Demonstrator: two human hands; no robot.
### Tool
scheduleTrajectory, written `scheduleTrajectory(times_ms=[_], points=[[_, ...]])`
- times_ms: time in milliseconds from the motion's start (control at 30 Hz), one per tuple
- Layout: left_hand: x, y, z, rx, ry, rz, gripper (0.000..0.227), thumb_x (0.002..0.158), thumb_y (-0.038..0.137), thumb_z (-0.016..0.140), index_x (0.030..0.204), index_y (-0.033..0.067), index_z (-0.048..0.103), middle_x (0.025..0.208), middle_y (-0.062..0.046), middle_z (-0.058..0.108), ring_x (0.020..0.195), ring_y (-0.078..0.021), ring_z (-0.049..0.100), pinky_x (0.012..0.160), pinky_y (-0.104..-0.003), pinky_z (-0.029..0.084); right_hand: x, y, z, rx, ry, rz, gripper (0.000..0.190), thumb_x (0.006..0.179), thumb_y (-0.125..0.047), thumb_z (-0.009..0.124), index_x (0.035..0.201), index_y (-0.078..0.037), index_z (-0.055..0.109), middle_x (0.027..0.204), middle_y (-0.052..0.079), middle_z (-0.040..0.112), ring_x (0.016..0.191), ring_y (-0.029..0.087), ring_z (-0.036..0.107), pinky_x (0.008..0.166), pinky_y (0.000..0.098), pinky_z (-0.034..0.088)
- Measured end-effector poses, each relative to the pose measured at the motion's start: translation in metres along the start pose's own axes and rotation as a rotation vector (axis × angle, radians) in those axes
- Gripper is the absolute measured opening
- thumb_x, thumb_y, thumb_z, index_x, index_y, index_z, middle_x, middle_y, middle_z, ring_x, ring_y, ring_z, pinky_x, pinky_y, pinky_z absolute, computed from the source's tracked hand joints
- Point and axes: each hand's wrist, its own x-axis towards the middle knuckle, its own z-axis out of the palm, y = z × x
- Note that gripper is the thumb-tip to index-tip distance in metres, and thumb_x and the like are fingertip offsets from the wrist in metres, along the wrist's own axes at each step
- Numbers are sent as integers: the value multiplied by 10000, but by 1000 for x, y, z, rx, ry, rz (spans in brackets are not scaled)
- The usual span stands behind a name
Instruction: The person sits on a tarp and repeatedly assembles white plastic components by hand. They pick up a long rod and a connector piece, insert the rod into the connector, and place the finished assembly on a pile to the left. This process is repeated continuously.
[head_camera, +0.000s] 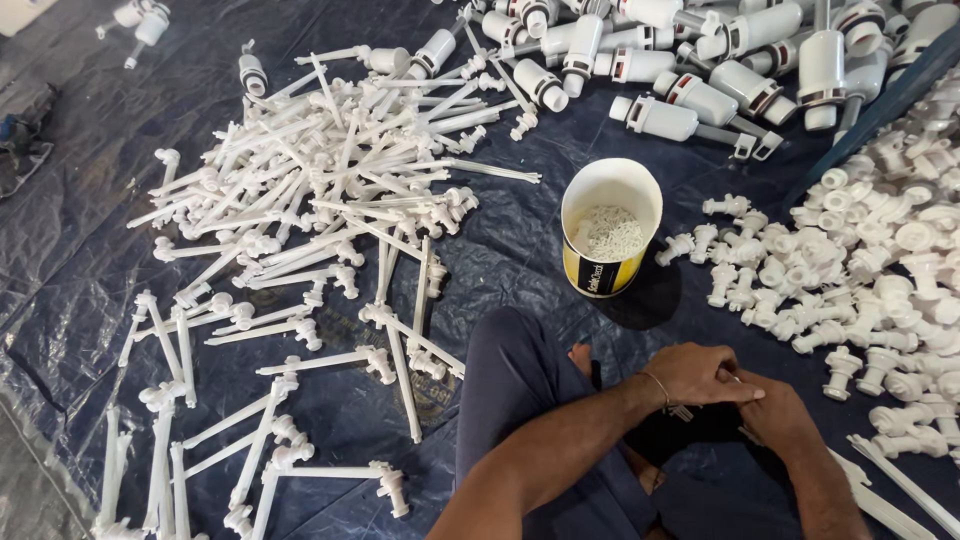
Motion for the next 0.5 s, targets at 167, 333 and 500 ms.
scheduleTrajectory(times_ms=[167, 333, 500], points=[[-3, 2, 0, 3, 16, -18, 893, 754, 817, 540, 1223, 79, 723, 1081, -171, 788, 987, -355, 758, 849, -442, 584, 2, 13, 7, -140, -42, -65, 192, 990, -175, 574, 1123, -135, 708, 921, 62, 727, 794, 273, 737, 649, 355, 591], [-4, 3, -2, -5, 27, -9, 890, 748, 819, 537, 1208, 83, 733, 1067, -165, 798, 988, -353, 760, 858, -446, 575, 6, 20, 10, -344, -10, -350, 226, 929, -121, 566, 1122, -135, 682, 989, 41, 696, 788, 273, 720, 643, 374, 585], [2, -1, 2, 10, 6, -9, 911, 749, 829, 532, 1215, 68, 719, 1057, -170, 793, 975, -352, 765, 825, -446, 594, 4, 17, 5, -447, -2, -417, 268, 845, -91, 610, 1104, -124, 671, 1017, 52, 690, 810, 294, 715, 658, 389, 592]])
